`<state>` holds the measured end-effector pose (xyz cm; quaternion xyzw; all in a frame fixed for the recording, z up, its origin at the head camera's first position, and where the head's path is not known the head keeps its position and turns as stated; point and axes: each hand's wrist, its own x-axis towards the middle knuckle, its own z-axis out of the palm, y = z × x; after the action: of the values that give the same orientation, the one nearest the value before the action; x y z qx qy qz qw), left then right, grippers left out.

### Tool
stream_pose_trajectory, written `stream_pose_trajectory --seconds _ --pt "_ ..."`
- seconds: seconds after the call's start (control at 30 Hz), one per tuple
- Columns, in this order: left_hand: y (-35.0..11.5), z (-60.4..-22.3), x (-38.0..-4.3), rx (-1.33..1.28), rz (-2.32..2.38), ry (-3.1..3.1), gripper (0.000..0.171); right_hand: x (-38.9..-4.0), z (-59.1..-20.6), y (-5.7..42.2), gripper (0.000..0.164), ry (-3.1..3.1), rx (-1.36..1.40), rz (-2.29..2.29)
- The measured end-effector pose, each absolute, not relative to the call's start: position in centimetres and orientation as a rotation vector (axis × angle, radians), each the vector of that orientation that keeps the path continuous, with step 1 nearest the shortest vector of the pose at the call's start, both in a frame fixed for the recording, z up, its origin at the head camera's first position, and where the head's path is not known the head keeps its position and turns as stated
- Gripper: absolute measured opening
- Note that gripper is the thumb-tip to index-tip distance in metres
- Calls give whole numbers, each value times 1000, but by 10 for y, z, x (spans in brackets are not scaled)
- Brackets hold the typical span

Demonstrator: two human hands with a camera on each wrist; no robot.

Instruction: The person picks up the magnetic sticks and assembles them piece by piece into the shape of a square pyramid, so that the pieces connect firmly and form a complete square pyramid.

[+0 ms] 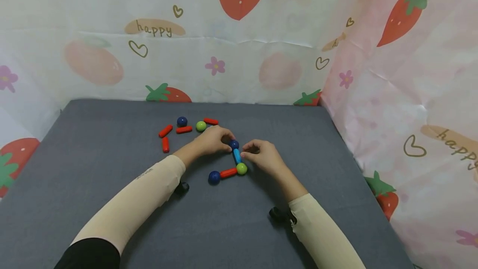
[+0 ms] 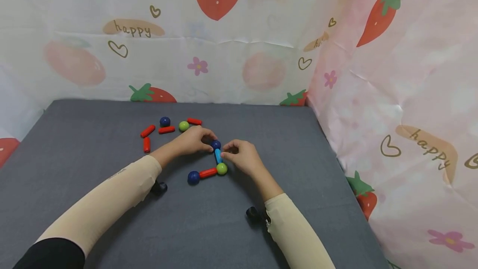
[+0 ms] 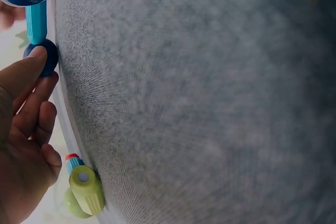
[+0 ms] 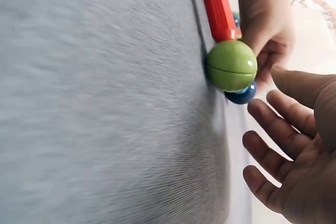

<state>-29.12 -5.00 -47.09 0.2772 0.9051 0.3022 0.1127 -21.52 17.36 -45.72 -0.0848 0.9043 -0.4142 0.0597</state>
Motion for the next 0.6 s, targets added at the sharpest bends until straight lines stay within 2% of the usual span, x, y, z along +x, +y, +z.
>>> stream_pose_trajectory --seconds 0.33,0.6 --pt "-50 -471 -288 755 884 2703 33 -243 -462 160 27 2751 -268 -1219" --pt "-57 -467 -283 747 957 2689 30 -249 -468 154 28 2715 -264 -1233"
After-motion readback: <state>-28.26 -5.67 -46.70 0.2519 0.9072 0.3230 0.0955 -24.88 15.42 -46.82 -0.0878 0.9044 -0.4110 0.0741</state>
